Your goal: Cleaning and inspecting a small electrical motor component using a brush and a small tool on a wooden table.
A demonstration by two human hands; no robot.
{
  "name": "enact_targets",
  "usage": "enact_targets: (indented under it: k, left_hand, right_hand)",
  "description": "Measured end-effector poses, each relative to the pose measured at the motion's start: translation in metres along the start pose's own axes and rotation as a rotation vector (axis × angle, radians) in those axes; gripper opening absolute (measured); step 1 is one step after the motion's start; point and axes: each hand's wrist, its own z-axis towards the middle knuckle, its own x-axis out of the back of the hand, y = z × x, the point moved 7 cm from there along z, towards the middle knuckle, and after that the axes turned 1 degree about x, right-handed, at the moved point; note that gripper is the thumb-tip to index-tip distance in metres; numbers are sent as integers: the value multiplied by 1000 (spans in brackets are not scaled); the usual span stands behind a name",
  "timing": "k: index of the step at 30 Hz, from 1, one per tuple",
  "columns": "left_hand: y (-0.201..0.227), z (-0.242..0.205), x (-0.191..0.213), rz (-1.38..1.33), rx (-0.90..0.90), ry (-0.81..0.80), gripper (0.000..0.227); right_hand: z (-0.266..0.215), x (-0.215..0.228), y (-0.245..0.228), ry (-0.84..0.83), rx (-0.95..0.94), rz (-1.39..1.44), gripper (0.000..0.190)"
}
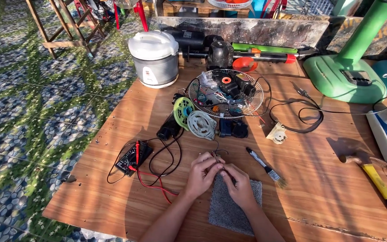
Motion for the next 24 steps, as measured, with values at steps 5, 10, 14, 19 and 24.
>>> enact_targets:
  k: [5, 10, 14, 19, 24]
  left_hand:
    - [-3, -4, 2, 17, -6, 24, 18]
    - [-4, -4, 2, 2, -2, 24, 18]
    - [-4, -3, 1, -26, 12, 43, 21]
    - [-7, -4, 0, -28, 31, 54, 19]
    - [-6, -1, 3, -42, 66, 89, 13]
  right_hand:
    - [-7, 0, -2, 53, 68, -56, 27]
    - [-9, 5, -1, 137, 57, -142, 29]
    - [-7, 13, -2, 203, -46, -158, 21]
    - [-11, 17, 7, 275, -73, -115, 15]
    - [-12, 19, 12, 295, -114, -106, 23]
